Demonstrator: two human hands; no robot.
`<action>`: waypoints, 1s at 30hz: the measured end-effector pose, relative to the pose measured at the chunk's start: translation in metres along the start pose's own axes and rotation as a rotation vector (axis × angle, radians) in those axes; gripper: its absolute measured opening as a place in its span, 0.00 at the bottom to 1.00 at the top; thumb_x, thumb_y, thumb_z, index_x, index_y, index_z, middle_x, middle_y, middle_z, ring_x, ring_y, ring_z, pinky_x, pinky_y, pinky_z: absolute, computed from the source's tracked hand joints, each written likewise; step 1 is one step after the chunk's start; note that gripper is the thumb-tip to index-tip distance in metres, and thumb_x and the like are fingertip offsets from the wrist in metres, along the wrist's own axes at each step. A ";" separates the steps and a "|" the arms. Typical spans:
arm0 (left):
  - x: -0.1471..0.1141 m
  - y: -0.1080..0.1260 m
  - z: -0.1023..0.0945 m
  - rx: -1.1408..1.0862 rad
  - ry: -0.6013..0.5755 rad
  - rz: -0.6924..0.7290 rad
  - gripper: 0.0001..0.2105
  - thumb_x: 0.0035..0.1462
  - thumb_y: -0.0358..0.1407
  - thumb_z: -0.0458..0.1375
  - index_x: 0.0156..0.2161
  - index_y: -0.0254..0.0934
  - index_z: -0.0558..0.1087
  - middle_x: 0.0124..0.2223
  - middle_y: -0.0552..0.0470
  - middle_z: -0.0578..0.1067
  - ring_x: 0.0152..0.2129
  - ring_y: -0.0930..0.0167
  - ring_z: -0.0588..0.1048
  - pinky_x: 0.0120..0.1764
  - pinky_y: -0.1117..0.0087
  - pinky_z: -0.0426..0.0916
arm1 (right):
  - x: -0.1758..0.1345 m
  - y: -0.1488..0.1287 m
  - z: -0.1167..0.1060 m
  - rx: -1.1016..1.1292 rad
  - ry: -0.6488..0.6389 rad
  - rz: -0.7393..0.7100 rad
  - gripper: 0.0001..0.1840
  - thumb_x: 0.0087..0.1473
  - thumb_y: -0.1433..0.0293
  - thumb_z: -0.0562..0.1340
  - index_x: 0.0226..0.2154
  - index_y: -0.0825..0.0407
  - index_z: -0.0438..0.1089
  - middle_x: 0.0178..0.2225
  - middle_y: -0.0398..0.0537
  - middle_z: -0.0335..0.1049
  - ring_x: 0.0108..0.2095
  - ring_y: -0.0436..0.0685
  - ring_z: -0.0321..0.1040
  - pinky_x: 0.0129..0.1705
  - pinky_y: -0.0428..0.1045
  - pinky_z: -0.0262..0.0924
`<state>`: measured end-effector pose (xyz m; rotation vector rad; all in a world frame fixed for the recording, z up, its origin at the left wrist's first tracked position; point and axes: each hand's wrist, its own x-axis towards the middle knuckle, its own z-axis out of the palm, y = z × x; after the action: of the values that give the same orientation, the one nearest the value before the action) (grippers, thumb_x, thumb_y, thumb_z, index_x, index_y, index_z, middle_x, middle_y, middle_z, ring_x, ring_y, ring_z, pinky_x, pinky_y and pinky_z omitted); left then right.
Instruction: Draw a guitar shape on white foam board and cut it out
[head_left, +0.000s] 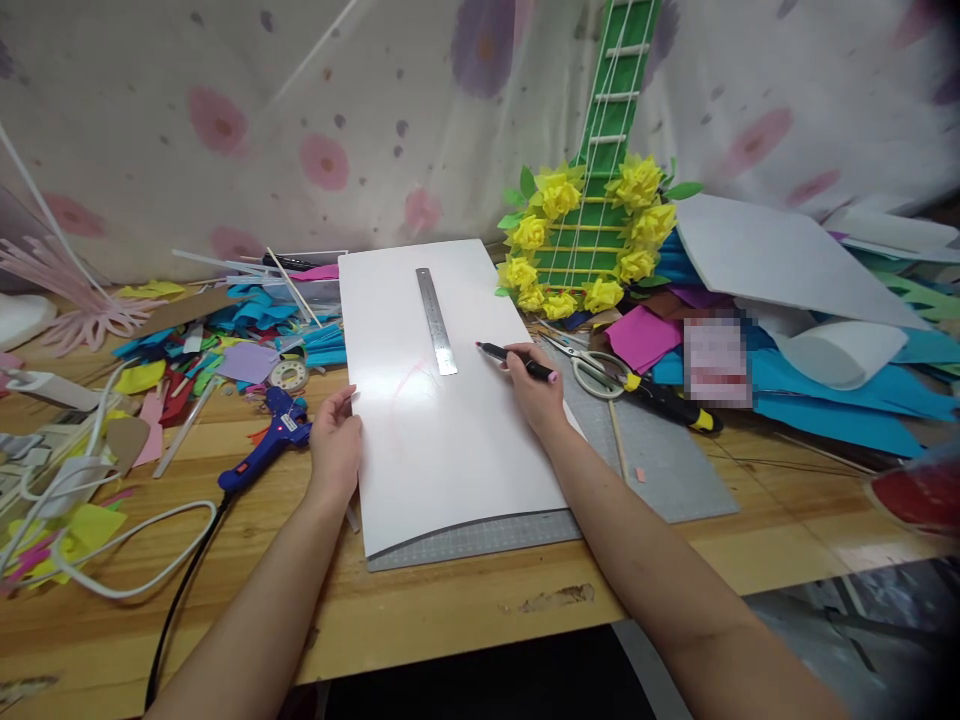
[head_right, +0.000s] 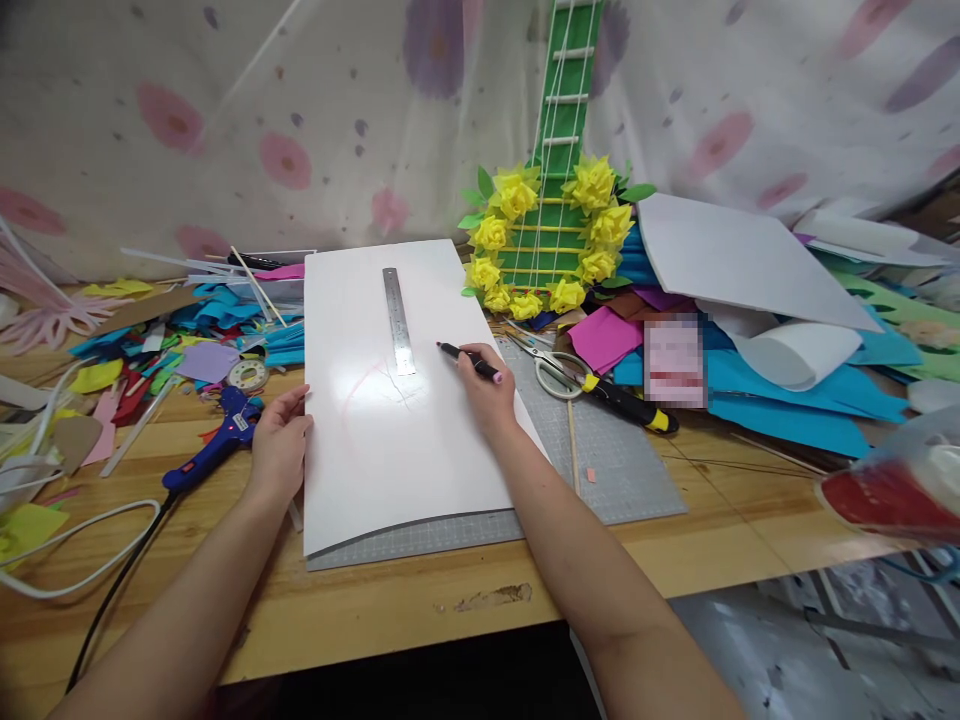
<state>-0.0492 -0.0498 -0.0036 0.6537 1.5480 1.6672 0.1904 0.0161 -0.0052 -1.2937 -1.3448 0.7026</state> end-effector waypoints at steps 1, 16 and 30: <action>0.000 0.001 0.000 -0.001 0.002 0.000 0.20 0.35 0.22 0.51 0.37 0.38 0.71 0.40 0.50 0.75 0.39 0.71 0.73 0.45 0.68 0.66 | -0.002 -0.001 0.001 -0.003 -0.047 -0.011 0.13 0.51 0.61 0.56 0.35 0.50 0.68 0.33 0.46 0.70 0.36 0.54 0.67 0.41 0.50 0.60; 0.002 -0.005 -0.002 -0.026 -0.027 0.032 0.20 0.37 0.21 0.52 0.37 0.38 0.72 0.41 0.50 0.75 0.40 0.71 0.73 0.48 0.66 0.65 | -0.008 -0.005 0.003 -0.124 -0.076 -0.057 0.13 0.51 0.60 0.57 0.36 0.47 0.71 0.33 0.46 0.70 0.37 0.55 0.65 0.42 0.51 0.58; 0.001 -0.003 0.000 -0.049 -0.028 0.038 0.19 0.38 0.20 0.52 0.37 0.37 0.71 0.41 0.50 0.75 0.40 0.71 0.73 0.48 0.67 0.65 | -0.010 -0.010 0.006 -0.118 -0.142 -0.052 0.15 0.51 0.59 0.58 0.39 0.46 0.72 0.35 0.46 0.71 0.37 0.55 0.65 0.43 0.50 0.58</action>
<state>-0.0492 -0.0496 -0.0068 0.6818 1.4795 1.7115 0.1802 0.0062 0.0003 -1.3163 -1.5493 0.6988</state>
